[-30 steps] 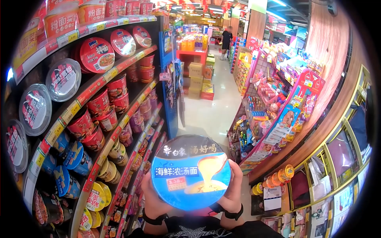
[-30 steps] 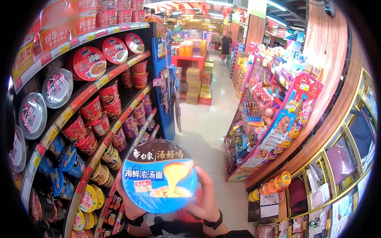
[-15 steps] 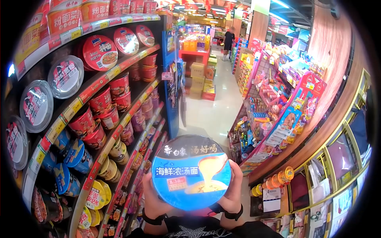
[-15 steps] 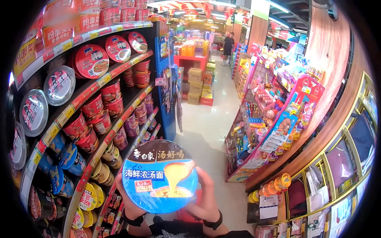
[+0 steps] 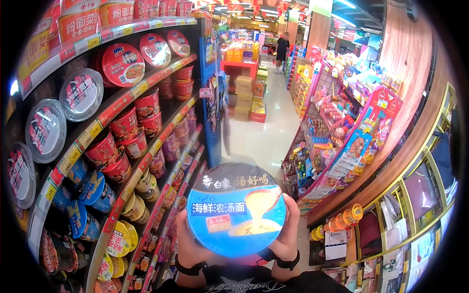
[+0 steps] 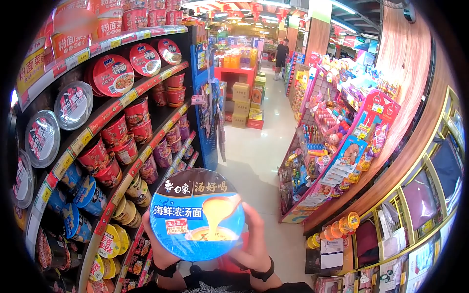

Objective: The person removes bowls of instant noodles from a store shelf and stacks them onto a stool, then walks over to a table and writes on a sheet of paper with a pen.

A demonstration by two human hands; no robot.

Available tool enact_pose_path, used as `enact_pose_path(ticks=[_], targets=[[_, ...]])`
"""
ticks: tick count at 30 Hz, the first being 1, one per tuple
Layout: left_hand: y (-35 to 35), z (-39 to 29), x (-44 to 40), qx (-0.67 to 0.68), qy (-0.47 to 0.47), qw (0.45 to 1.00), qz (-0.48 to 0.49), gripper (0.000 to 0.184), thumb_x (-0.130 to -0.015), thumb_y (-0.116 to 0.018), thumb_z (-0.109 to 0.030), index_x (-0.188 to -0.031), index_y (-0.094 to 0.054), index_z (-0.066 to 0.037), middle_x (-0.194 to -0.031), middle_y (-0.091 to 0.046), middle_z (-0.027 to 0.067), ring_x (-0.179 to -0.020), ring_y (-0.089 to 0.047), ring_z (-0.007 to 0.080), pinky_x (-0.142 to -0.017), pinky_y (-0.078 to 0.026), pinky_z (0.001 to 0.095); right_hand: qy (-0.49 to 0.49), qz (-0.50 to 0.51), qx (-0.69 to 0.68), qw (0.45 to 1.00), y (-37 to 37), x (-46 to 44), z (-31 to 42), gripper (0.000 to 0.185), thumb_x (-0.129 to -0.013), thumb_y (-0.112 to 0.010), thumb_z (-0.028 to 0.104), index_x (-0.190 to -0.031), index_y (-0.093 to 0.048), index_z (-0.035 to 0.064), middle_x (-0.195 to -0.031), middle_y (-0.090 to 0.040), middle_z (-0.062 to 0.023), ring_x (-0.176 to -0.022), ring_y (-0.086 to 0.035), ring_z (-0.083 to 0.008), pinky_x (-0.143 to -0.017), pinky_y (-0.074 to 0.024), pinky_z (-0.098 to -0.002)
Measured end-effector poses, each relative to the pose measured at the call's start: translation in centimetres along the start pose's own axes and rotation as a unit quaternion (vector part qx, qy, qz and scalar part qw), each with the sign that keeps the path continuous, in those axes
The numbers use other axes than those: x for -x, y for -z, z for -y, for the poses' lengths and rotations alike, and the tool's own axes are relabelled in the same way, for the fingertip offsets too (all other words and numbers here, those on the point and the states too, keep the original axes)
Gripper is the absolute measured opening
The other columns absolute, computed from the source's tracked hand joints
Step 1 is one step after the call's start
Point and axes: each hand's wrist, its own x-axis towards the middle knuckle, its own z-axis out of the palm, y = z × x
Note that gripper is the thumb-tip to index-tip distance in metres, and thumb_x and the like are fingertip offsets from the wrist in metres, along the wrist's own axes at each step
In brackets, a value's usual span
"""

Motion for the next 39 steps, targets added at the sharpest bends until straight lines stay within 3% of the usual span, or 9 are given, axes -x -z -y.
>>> enact_pose_path(ticks=[18,22,27,30,33,37,39], targets=[[0.2,0.1,0.0,0.008,0.017,1.0,0.0,0.102,-0.057,-0.088,-0.015,-0.132,-0.02,-0.003,-0.12,-0.052,0.0184,-0.108,-0.056,0.0243,-0.09,-0.046,0.0373,0.001,0.001,-0.006,1.0,0.0,-0.1,-0.2,0.086,-0.071,-0.07,0.007,-0.141,-0.019,0.0017,-0.141,-0.031,-0.0179,-0.131,-0.033,-0.0287,-0.107,-0.0264,-0.0397],[0.2,0.7,0.7,0.071,0.064,0.995,-0.024,0.103,-0.056,-0.088,-0.016,-0.132,-0.02,-0.003,-0.119,-0.051,0.0179,-0.108,-0.056,0.0241,-0.09,-0.046,0.037,0.006,0.003,-0.007,1.0,-0.2,-0.2,-0.3,0.087,-0.071,-0.07,0.006,-0.141,-0.019,0.0017,-0.141,-0.031,-0.0179,-0.131,-0.033,-0.0288,-0.107,-0.0263,-0.0397],[0.2,0.6,0.6,0.058,0.032,0.997,-0.024,0.103,-0.056,-0.088,-0.015,-0.133,-0.02,-0.003,-0.12,-0.051,0.0177,-0.108,-0.055,0.0242,-0.09,-0.045,0.0373,0.005,0.005,-0.002,1.0,-0.1,-0.3,-0.3,0.087,-0.071,-0.07,0.007,-0.141,-0.019,0.0015,-0.141,-0.031,-0.0182,-0.131,-0.032,-0.029,-0.107,-0.0255,-0.0399],[0.7,0.2,0.0,-0.028,0.012,0.999,0.008,0.103,-0.057,-0.087,-0.013,-0.134,-0.019,-0.003,-0.121,-0.05,0.0179,-0.11,-0.054,0.0246,-0.091,-0.045,0.0377,-0.003,0.002,-0.001,1.0,-0.3,-0.4,-0.1,0.087,-0.072,-0.071,0.007,-0.141,-0.019,0.0012,-0.141,-0.031,-0.0182,-0.131,-0.033,-0.029,-0.107,-0.025,-0.0399],[0.1,0.4,0.2,0.037,0.034,0.998,-0.025,0.102,-0.058,-0.087,-0.012,-0.134,-0.02,-0.003,-0.121,-0.049,0.0174,-0.111,-0.053,0.0247,-0.092,-0.044,0.0382,-0.008,0.0,0.012,1.0,-0.3,-0.5,0.0,0.086,-0.072,-0.071,0.009,-0.141,-0.019,0.0004,-0.14,-0.033,-0.0182,-0.131,-0.034,-0.0289,-0.107,-0.0249,-0.0397],[0.0,0.4,-0.3,-0.002,-0.003,1.0,-0.018,0.104,-0.059,-0.086,-0.01,-0.136,-0.017,-0.002,-0.122,-0.048,0.0176,-0.111,-0.053,0.0251,-0.093,-0.044,0.0398,-0.013,0.003,0.009,1.0,-0.3,-0.8,-0.4,0.084,-0.073,-0.071,0.011,-0.14,-0.021,-0.001,-0.139,-0.034,-0.0182,-0.13,-0.034,-0.0288,-0.108,-0.0252,-0.0397],[-0.1,1.2,0.1,0.024,0.035,0.999,-0.023,0.106,-0.059,-0.086,-0.009,-0.137,-0.015,-0.001,-0.125,-0.047,0.0185,-0.112,-0.052,0.0262,-0.094,-0.044,0.0407,-0.011,0.002,0.015,1.0,-0.2,-0.6,-0.6,0.084,-0.074,-0.071,0.011,-0.14,-0.022,-0.0015,-0.139,-0.034,-0.0182,-0.13,-0.034,-0.0289,-0.108,-0.0253,-0.0399]])
